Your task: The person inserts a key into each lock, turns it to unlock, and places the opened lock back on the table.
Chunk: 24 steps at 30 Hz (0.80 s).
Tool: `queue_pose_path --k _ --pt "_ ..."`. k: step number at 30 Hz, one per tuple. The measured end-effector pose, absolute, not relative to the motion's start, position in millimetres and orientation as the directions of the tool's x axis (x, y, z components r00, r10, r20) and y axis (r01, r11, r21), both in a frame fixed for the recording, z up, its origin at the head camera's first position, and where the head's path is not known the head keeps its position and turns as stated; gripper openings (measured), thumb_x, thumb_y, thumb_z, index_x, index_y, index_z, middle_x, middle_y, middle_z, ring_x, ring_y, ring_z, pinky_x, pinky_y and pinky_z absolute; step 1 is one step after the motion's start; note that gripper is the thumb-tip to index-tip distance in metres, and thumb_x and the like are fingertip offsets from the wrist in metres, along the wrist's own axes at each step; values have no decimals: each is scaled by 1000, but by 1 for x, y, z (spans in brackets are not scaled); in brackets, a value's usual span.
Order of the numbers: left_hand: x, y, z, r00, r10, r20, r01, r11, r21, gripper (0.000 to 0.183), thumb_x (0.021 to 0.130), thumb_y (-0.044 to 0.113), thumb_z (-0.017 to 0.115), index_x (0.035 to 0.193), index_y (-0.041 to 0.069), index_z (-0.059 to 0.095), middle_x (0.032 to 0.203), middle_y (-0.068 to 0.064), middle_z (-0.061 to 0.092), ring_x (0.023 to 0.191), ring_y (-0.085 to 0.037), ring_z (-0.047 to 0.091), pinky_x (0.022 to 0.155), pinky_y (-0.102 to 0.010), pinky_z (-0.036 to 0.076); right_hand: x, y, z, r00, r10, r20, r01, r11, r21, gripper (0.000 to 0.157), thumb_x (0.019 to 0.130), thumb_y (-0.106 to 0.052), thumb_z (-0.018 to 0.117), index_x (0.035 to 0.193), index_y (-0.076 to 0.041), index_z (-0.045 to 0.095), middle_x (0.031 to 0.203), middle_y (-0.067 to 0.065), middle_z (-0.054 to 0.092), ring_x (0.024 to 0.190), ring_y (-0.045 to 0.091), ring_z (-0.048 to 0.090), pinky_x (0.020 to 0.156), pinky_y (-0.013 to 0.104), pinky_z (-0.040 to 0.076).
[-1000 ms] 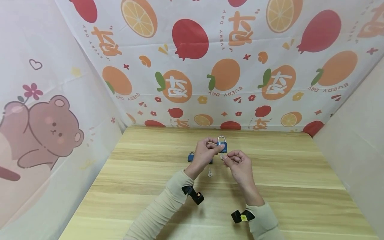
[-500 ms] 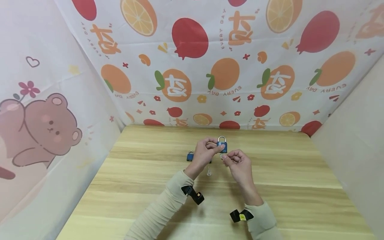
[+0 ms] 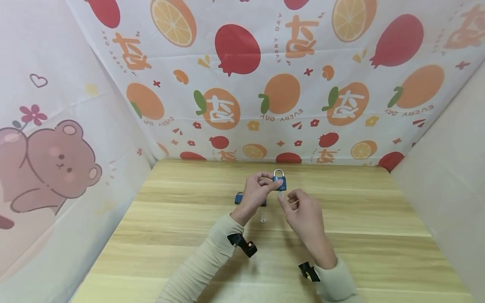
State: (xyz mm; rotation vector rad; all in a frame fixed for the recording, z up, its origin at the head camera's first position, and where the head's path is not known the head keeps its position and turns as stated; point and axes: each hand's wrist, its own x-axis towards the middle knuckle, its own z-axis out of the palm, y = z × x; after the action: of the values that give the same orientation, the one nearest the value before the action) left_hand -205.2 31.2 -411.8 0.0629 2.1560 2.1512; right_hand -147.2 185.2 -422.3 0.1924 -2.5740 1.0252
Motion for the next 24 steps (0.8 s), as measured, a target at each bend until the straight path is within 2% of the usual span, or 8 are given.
queue_pose_path --k 4,8,15,24 --pt "-203 32 -413 -994 103 -43 -44 0 999 28 87 28 81 104 10 67 86 -6 77 78 -13 69 70 -26 48 -143 176 -425 -856 -49 514 -292 868 -402 36 87 -33 80 96 1 72 81 12 74 63 20 66 54 34 52" --pt "-201 33 -414 -994 104 -32 -34 -18 999 28 88 27 81 105 10 67 85 -7 77 79 -13 70 69 -25 48 -145 169 -428 -796 -75 601 -310 903 -298 33 86 -31 82 89 1 73 76 12 73 57 21 64 48 34 49" --pt "-200 32 -412 -995 96 -34 -36 -22 999 26 87 25 81 103 9 68 86 -9 77 79 -16 71 65 -23 50 -149 162 -432 -750 -69 658 -323 907 -272 25 86 -21 81 80 2 72 68 12 71 51 19 61 43 28 44" --pt "-202 32 -411 -994 80 -73 -70 43 997 25 82 30 86 100 14 78 90 -2 79 81 -8 71 73 -31 56 -152 160 -437 -749 -53 660 -329 895 -301 21 88 -16 79 81 2 70 69 13 72 50 21 61 42 30 43"
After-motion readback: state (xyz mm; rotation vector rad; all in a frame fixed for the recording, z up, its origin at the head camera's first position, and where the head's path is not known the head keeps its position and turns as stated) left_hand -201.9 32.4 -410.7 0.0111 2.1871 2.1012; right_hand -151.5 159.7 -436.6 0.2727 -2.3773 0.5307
